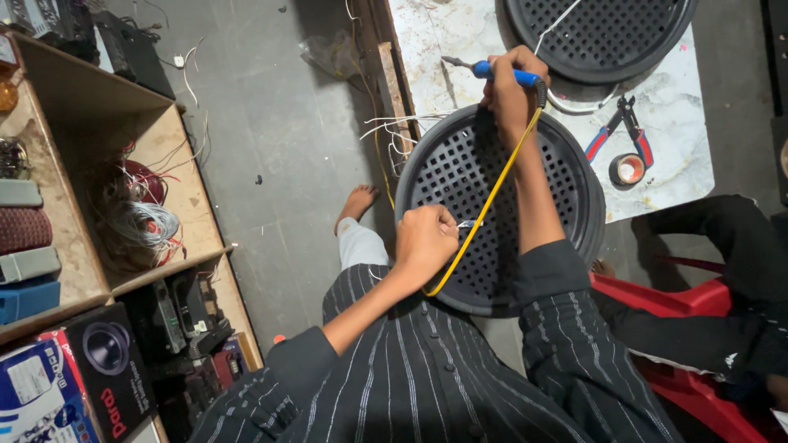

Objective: The person solders white wires to a small electronic component mounted on a black perforated plastic tray, then wraps the connection with black electrical tape. The person uses a soldering iron and electrical tape to secure the joint.

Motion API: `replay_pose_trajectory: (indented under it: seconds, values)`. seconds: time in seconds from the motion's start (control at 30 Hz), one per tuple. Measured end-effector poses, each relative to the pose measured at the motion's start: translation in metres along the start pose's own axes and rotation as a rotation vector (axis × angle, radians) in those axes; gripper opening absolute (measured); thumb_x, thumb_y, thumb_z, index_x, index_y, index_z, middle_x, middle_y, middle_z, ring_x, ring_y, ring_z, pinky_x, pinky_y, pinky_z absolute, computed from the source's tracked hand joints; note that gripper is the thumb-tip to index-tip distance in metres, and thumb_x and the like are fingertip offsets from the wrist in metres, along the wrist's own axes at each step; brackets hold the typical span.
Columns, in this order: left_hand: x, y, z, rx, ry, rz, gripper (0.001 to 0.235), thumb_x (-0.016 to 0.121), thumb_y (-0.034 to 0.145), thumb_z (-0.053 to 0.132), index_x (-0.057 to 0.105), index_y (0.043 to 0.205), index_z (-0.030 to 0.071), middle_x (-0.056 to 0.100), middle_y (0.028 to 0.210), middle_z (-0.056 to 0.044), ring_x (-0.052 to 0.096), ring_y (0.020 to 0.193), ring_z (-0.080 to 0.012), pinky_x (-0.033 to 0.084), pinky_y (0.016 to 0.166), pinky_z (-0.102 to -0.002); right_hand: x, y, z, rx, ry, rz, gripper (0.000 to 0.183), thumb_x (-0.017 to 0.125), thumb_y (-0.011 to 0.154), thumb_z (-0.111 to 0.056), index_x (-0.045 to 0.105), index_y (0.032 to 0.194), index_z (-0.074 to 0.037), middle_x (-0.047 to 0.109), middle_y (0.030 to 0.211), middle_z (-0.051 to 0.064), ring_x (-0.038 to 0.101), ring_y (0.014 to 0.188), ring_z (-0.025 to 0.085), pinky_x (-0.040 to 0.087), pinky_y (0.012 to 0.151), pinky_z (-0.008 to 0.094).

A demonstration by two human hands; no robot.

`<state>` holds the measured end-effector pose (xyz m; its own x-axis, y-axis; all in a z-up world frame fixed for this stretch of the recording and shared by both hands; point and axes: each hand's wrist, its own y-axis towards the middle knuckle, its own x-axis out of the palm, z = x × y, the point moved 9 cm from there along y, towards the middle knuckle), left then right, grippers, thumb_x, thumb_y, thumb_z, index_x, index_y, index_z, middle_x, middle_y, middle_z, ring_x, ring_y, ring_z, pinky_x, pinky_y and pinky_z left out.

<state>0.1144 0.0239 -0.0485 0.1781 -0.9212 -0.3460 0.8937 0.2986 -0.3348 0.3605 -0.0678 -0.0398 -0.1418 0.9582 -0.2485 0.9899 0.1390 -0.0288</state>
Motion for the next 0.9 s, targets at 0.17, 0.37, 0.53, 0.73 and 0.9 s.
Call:
replay_pose_trajectory:
  seconds: [0.17, 0.37, 0.53, 0.73, 0.9]
  values:
    - [0.001, -0.001, 0.000, 0.034, 0.044, 0.034, 0.014, 0.065, 0.075, 0.005, 0.079, 0.079, 0.006, 0.070, 0.073, -0.020, 0.073, 0.072, -0.0350, 0.059, 0.071, -0.042, -0.039, -0.037, -0.035, 0.039, 0.254, 0.050, 0.018, 0.063, 0.102, -0.018, 0.067, 0.094, -0.002, 0.064, 0.073, 0.006, 0.061, 0.057, 0.011, 0.049, 0.050, 0.026]
    - [-0.002, 0.003, 0.005, 0.057, 0.076, 0.029, 0.009, 0.069, 0.074, 0.008, 0.078, 0.075, 0.006, 0.072, 0.072, -0.017, 0.074, 0.070, -0.0320, 0.059, 0.070, -0.040, -0.131, -0.177, -0.112, 0.112, 0.100, 0.063, 0.020, 0.058, 0.103, -0.017, 0.065, 0.106, 0.001, 0.060, 0.083, 0.007, 0.058, 0.066, 0.014, 0.049, 0.062, 0.029]
    - [0.000, 0.000, 0.003, 0.039, 0.066, 0.013, 0.007, 0.072, 0.073, 0.011, 0.077, 0.075, 0.006, 0.073, 0.071, -0.014, 0.075, 0.068, -0.0289, 0.059, 0.069, -0.039, -0.139, -0.248, -0.127, 0.227, -0.134, -0.008, 0.020, 0.058, 0.097, -0.011, 0.066, 0.100, 0.006, 0.060, 0.073, 0.010, 0.058, 0.061, 0.013, 0.046, 0.058, 0.026]
    - [-0.001, 0.001, 0.004, 0.028, 0.106, 0.041, 0.008, 0.073, 0.072, 0.012, 0.078, 0.074, 0.006, 0.073, 0.069, -0.015, 0.075, 0.067, -0.0305, 0.060, 0.070, -0.039, -0.115, -0.260, -0.121, 0.245, -0.196, -0.086, 0.017, 0.058, 0.098, -0.008, 0.067, 0.100, 0.006, 0.064, 0.073, 0.009, 0.058, 0.062, 0.010, 0.046, 0.059, 0.023]
    - [-0.002, 0.002, 0.004, 0.015, 0.103, 0.047, 0.009, 0.074, 0.072, 0.013, 0.078, 0.074, 0.006, 0.072, 0.068, -0.016, 0.074, 0.067, -0.0323, 0.059, 0.070, -0.040, -0.107, -0.258, -0.112, 0.187, -0.264, -0.120, 0.016, 0.060, 0.099, -0.009, 0.067, 0.098, 0.006, 0.065, 0.074, 0.007, 0.061, 0.064, 0.008, 0.047, 0.059, 0.022]
